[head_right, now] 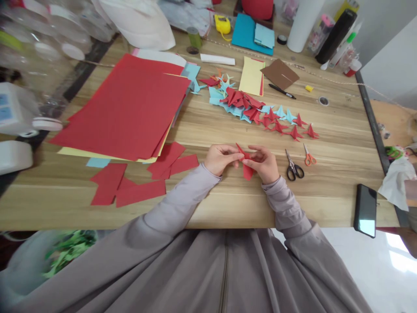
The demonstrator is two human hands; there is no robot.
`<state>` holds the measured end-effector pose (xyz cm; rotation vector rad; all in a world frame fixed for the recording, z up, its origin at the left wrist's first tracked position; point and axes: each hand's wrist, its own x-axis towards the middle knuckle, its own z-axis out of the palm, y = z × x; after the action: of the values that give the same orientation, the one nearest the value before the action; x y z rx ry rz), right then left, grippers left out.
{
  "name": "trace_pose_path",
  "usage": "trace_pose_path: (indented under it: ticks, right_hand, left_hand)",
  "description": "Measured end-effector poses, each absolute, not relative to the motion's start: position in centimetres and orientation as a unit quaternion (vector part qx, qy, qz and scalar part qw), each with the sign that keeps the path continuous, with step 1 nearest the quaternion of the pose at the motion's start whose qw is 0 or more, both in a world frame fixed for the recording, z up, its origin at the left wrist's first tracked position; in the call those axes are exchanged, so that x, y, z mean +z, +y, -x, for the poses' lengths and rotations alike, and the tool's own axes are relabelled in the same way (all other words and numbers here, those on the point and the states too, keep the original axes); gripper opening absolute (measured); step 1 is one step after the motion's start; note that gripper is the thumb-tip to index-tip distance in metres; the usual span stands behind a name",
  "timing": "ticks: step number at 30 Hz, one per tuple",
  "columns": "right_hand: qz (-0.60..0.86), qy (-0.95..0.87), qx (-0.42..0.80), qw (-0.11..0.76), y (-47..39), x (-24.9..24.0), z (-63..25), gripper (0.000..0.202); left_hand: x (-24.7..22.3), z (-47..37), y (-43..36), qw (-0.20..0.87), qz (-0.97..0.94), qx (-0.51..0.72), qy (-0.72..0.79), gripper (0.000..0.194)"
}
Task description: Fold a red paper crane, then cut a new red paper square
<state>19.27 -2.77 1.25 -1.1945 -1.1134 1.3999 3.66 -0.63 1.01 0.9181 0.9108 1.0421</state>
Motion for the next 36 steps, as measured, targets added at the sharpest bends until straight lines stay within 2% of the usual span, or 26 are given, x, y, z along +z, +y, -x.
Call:
trace_pose_path:
  ticks: [3, 5, 8, 14, 25, 36]
  right_hand:
    - [0.479, -0.503, 0.569, 0.441, -2.74, 1.50, -19.21, 0.030]
    - [0.485, -0.542, 0.554, 0.406, -2.71, 1.70, -19.31, 0.026]
    - [0.500, -0.565, 0.544, 0.366, -2.63, 1.95, -19.51, 0.030]
    - [0.515, -0.554, 0.559, 0.341, -2.52, 2.16, -19.65, 0.033]
    - [0.510, -0.554, 0.541, 0.374, -2.38, 1.84, -19.57, 0.028]
    - [0.498, -0.517, 0.579, 0.387, -2.51, 1.74, -19.82, 0.027]
  left_hand:
    - [1.19, -3.69, -0.73, 0.668, -0.430, 0.459, 0.399, 0.031]
    - [1.43, -3.62, -0.78, 0.673, -0.433, 0.452, 0.394, 0.031]
    - [1.71, -3.57, -0.85, 0.676, -0.439, 0.445, 0.389, 0.031]
    - [1.59, -3.78, -0.94, 0.667, -0.457, 0.447, 0.382, 0.033]
    - [1.58, -3.62, -0.90, 0.669, -0.480, 0.436, 0.364, 0.028]
    - [1.67, -3.79, -0.89, 0.668, -0.486, 0.426, 0.369, 0.028]
